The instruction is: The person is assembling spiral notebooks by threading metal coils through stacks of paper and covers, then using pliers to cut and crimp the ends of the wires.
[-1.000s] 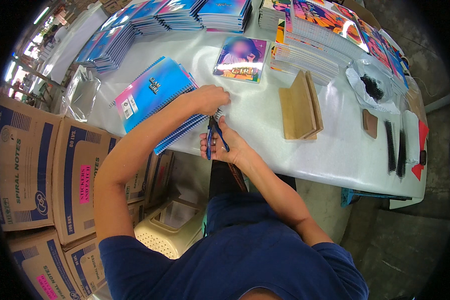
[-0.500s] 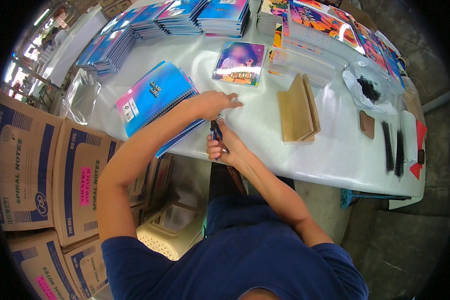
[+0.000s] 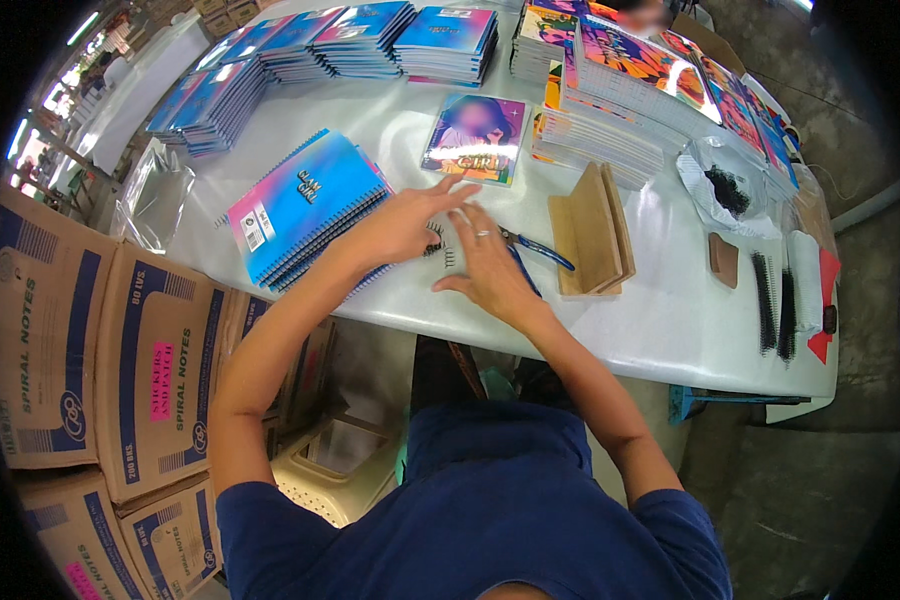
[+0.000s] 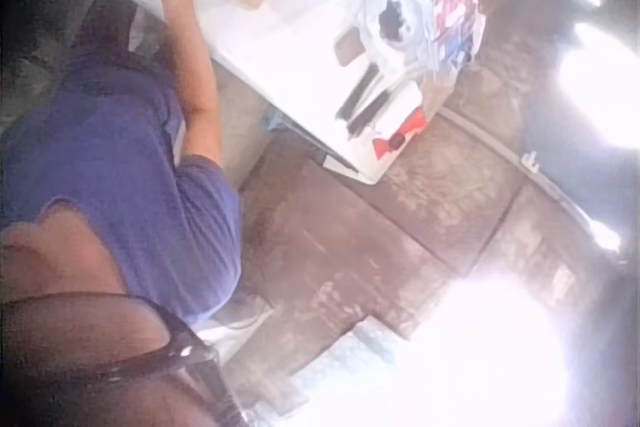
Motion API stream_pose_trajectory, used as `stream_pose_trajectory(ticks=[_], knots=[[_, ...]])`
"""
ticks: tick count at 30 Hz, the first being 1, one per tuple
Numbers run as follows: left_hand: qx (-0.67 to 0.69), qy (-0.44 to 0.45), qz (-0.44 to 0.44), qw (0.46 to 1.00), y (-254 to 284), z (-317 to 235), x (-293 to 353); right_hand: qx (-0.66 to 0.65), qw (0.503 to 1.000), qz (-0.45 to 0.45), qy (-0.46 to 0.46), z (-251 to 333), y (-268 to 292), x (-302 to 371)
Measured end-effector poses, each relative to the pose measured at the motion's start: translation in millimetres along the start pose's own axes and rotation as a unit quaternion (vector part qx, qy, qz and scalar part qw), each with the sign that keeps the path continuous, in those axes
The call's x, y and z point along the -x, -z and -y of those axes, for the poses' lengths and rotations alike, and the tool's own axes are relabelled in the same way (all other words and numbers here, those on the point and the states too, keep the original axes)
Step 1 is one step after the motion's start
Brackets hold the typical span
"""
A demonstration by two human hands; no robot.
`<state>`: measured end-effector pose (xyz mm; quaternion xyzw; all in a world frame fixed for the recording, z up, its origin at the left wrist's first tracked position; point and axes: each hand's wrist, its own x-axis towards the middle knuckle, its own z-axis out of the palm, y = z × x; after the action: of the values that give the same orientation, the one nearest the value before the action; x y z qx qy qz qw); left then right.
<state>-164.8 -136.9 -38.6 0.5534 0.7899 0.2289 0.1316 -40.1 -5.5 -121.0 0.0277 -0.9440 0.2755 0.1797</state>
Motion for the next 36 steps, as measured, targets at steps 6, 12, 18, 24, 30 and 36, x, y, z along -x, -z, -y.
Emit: stream_pose_trajectory(ticks=[6,12,18,24,30,36], knots=[[0.080,0.001,-0.208,0.975,32,-26,59,0.005,0.997,0.048,0.053,-5,-47,-27],[0.155,0.064,-0.321,0.932,18,-18,113,0.103,0.987,0.051,0.114,-8,-27,-10],[0.089,0.075,-0.464,0.878,-22,-12,146,0.101,0.990,-0.005,0.102,30,41,-11],[-0.007,0.327,-0.618,0.715,-62,-1,180,0.220,0.871,-0.436,-0.063,-98,246,-20],[0.304,0.347,-0.584,0.668,-130,61,158,0.240,0.876,-0.349,-0.230,-371,403,71],[0.311,0.356,-0.620,0.626,-150,57,183,0.228,0.907,-0.340,-0.094,-222,297,10]])
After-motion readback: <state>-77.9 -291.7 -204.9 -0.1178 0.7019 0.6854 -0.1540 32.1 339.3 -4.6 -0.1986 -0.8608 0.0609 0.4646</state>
